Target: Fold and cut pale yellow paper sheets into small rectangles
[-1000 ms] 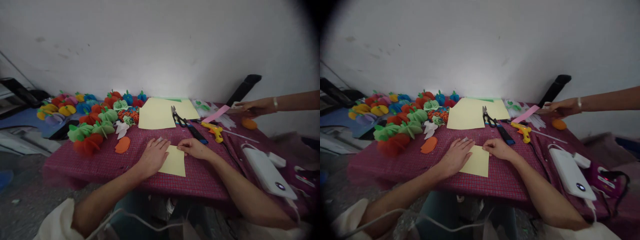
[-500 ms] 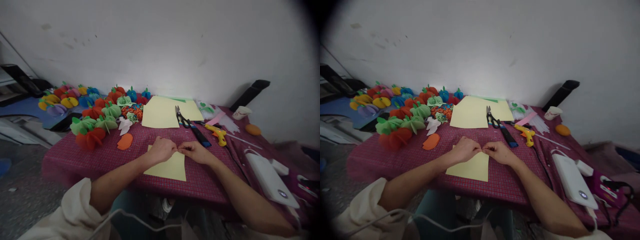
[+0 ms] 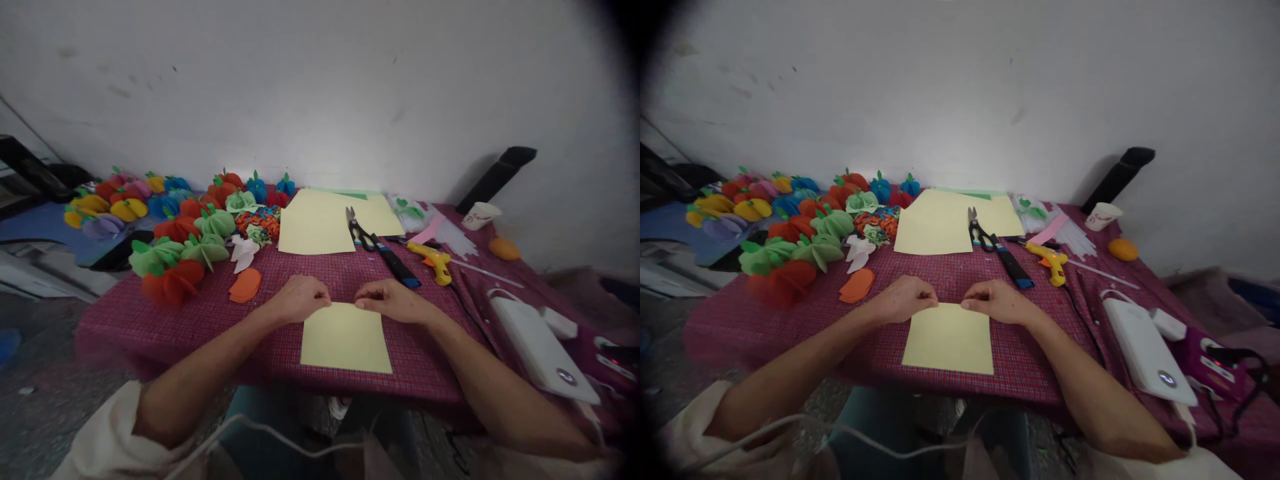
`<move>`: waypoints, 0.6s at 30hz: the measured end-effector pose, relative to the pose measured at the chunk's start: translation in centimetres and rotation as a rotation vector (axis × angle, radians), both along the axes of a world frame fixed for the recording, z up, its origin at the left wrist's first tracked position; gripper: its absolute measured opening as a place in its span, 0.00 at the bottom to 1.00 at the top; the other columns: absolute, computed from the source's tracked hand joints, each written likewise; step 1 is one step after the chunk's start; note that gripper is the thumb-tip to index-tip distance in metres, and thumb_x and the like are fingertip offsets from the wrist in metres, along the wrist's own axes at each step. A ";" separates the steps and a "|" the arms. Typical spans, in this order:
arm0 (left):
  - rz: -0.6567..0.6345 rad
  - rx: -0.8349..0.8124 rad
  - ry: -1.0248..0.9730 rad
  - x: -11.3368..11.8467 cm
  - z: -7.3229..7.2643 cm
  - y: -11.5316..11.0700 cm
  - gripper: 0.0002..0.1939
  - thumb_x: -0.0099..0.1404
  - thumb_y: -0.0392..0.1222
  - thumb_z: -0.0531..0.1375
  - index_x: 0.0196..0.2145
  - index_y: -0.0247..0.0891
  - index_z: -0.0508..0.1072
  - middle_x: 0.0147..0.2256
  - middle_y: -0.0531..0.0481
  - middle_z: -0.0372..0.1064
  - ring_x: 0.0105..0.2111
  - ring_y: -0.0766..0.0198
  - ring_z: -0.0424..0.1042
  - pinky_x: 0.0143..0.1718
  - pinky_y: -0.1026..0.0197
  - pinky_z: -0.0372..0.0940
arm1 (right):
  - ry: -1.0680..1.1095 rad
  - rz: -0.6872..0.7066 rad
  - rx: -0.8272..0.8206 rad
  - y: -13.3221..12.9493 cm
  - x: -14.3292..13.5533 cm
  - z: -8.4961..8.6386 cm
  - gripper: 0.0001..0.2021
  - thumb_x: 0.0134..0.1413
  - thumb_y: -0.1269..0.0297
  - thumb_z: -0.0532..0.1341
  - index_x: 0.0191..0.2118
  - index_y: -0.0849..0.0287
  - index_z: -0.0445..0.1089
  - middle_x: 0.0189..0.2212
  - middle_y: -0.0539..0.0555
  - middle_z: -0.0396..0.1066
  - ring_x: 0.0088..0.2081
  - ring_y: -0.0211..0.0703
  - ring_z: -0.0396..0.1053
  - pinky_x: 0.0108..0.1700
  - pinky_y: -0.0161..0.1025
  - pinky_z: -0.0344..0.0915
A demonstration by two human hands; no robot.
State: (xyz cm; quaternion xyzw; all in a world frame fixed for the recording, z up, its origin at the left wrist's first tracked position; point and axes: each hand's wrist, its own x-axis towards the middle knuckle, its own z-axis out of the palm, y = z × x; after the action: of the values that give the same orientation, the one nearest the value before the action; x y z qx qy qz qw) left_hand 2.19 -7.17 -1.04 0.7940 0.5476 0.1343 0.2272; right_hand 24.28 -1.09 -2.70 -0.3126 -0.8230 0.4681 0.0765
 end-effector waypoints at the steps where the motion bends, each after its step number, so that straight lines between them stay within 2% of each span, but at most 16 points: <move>1: -0.016 -0.001 -0.016 0.3 0.0 -0.1 0.11 0.57 0.40 0.53 0.29 0.39 0.75 0.28 0.52 0.73 0.28 0.66 0.68 0.29 0.67 0.56 | 0.005 -0.001 0.023 -0.3 -0.2 0.0 0.16 0.49 0.53 0.55 0.34 0.62 0.69 0.28 0.52 0.69 0.29 0.37 0.64 0.30 0.32 0.58; 5: -0.054 -0.001 -0.043 0.8 -0.2 -0.1 0.11 0.57 0.39 0.52 0.29 0.38 0.75 0.28 0.52 0.73 0.28 0.66 0.68 0.28 0.68 0.55 | -0.010 0.002 0.060 -0.9 -0.8 -0.4 0.16 0.51 0.55 0.53 0.31 0.62 0.70 0.24 0.51 0.68 0.26 0.36 0.63 0.27 0.31 0.57; 9: -0.050 -0.014 -0.029 -0.3 -0.3 -0.2 0.11 0.58 0.41 0.53 0.28 0.38 0.74 0.26 0.53 0.72 0.26 0.68 0.67 0.24 0.68 0.53 | -0.052 -0.001 0.002 -0.3 -0.4 -0.7 0.15 0.51 0.56 0.53 0.29 0.63 0.69 0.22 0.50 0.65 0.24 0.34 0.61 0.26 0.31 0.57; 14: -0.032 -0.031 -0.032 -1.6 -0.3 -0.1 0.11 0.57 0.43 0.53 0.27 0.37 0.74 0.24 0.53 0.71 0.24 0.69 0.66 0.24 0.68 0.52 | -0.073 0.073 0.028 0.5 0.5 -0.3 0.13 0.50 0.57 0.55 0.28 0.63 0.69 0.23 0.50 0.65 0.26 0.35 0.61 0.28 0.31 0.57; 18: 0.003 -0.044 -0.030 -2.0 -0.2 0.3 0.11 0.56 0.45 0.55 0.25 0.36 0.73 0.23 0.54 0.70 0.23 0.69 0.65 0.23 0.68 0.52 | -0.107 0.112 0.012 0.4 0.8 0.3 0.15 0.51 0.56 0.53 0.27 0.63 0.67 0.19 0.48 0.62 0.22 0.33 0.59 0.24 0.31 0.54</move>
State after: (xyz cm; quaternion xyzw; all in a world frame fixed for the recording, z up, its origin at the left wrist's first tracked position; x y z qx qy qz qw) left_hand 0.20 -6.83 -1.24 0.7861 0.5480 0.1344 0.2525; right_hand 25.05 -0.73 -2.40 -0.2900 -0.8450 0.4493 0.0081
